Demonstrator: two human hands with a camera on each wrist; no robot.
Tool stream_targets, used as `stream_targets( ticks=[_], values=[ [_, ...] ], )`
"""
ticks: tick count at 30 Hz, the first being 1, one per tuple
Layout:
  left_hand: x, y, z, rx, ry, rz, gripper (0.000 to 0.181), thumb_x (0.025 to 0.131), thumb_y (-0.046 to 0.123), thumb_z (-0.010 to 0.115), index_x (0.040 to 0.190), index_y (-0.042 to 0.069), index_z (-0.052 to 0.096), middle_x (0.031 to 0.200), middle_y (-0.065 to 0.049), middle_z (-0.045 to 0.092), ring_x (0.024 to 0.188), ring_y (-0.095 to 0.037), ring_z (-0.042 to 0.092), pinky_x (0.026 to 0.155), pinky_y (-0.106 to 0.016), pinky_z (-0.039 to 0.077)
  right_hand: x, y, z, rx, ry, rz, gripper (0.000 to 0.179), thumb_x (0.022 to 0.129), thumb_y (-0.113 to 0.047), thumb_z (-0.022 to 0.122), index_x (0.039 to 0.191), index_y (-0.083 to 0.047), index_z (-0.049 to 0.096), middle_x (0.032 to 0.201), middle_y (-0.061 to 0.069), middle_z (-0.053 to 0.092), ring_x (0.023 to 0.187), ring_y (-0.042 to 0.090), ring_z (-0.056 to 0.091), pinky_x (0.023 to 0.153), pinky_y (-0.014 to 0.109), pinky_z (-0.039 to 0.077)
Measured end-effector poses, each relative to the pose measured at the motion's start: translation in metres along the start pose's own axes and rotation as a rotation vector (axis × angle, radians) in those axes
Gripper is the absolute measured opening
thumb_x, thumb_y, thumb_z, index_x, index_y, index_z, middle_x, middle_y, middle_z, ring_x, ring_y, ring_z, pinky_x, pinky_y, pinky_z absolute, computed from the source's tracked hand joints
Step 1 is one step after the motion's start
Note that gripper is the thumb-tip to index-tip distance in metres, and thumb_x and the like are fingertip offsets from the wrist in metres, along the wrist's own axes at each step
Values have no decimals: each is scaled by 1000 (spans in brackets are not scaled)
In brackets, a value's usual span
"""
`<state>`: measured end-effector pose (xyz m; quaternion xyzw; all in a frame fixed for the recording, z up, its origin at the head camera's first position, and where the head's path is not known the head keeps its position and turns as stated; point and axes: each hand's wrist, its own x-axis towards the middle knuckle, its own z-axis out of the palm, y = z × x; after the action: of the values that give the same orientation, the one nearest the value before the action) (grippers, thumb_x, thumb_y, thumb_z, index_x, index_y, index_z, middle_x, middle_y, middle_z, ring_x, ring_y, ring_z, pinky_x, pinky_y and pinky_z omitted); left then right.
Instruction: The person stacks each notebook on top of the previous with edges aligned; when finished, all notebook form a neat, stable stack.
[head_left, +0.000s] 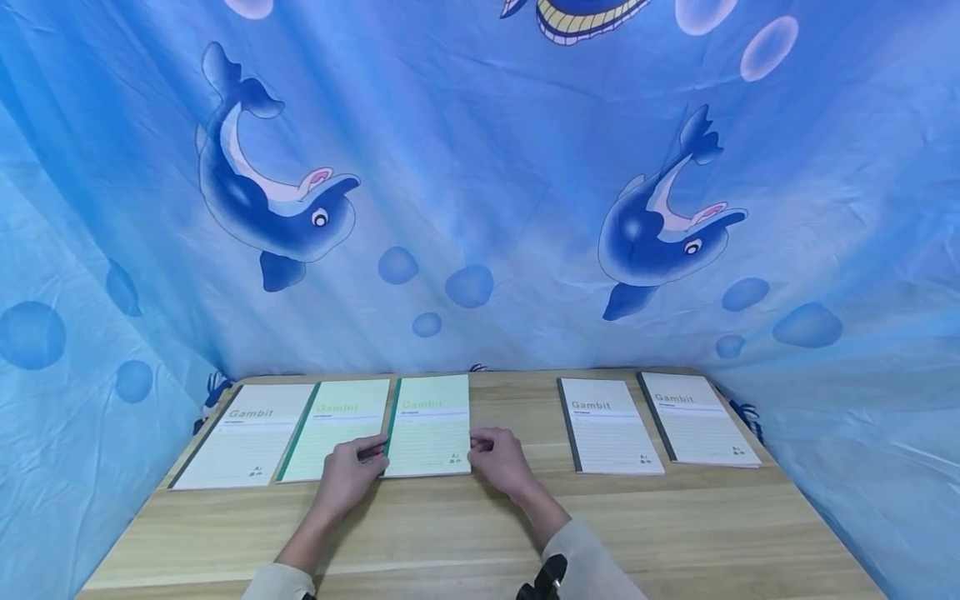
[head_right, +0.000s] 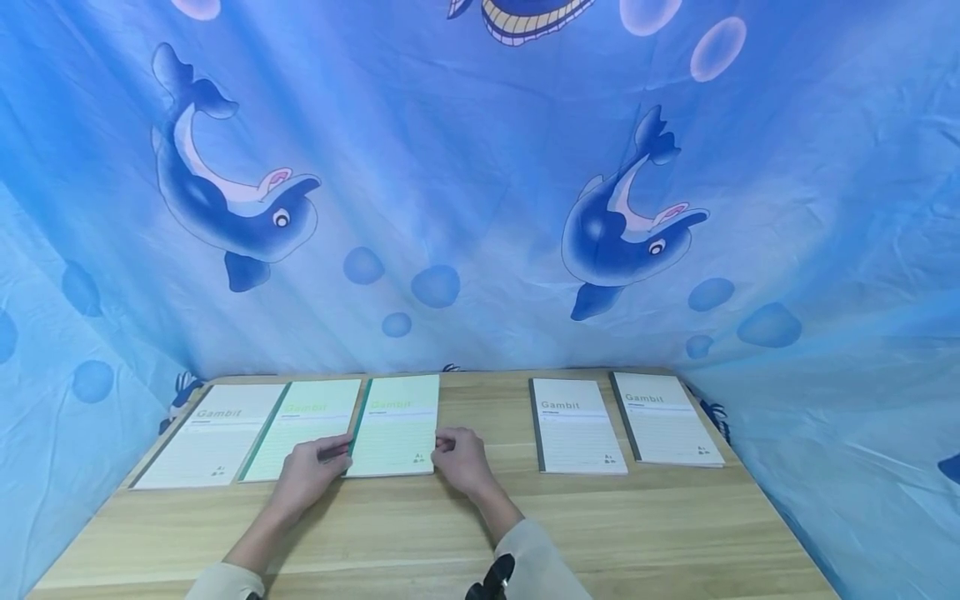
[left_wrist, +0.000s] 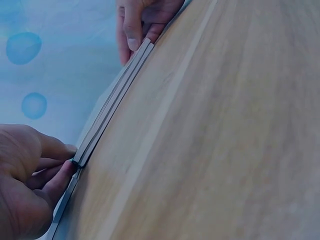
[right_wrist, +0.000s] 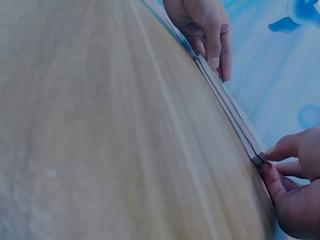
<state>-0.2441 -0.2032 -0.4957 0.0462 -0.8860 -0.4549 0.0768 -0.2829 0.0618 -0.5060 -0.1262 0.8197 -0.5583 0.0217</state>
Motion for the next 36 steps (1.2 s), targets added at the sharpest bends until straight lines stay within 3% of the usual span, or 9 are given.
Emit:
stream_targets(
  ticks=[9, 24, 32, 36],
  values=[
    [0, 1, 5, -3, 29, -2, 38, 91, 6, 70, 129, -1, 70, 122, -21, 75, 114, -33, 72, 92, -41, 63, 2, 1, 0, 13, 22, 18, 43, 85, 2, 70, 127, 8, 68, 102, 12, 72, 92, 16, 63, 76, 19, 57],
    [-2, 4, 3, 10, 36, 6, 39, 94, 5, 67, 132, -1, 67, 126, -22, 72, 118, -36, 70, 96, -45, 61, 2, -1, 4, 4, 36, 19, 42, 84, 2, 69, 126, 7, 69, 102, 12, 71, 92, 16, 63, 75, 18, 56],
    [-1, 7, -2, 18, 50, 21, 35, 94, 7, 67, 129, 0, 70, 125, -21, 73, 117, -35, 71, 97, -47, 61, 2, -5, 2, -22, 50, 7, 36, 85, -3, 69, 120, 1, 73, 99, 6, 71, 91, 15, 63, 77, 21, 57],
    [0, 11, -11, 18, 55, 21, 31, 97, 11, 66, 126, 2, 72, 123, -18, 75, 115, -34, 72, 100, -48, 60, 3, -8, -1, -46, 76, 5, 32, 86, -5, 68, 117, 1, 74, 98, 7, 70, 91, 16, 62, 77, 22, 56]
  ],
)
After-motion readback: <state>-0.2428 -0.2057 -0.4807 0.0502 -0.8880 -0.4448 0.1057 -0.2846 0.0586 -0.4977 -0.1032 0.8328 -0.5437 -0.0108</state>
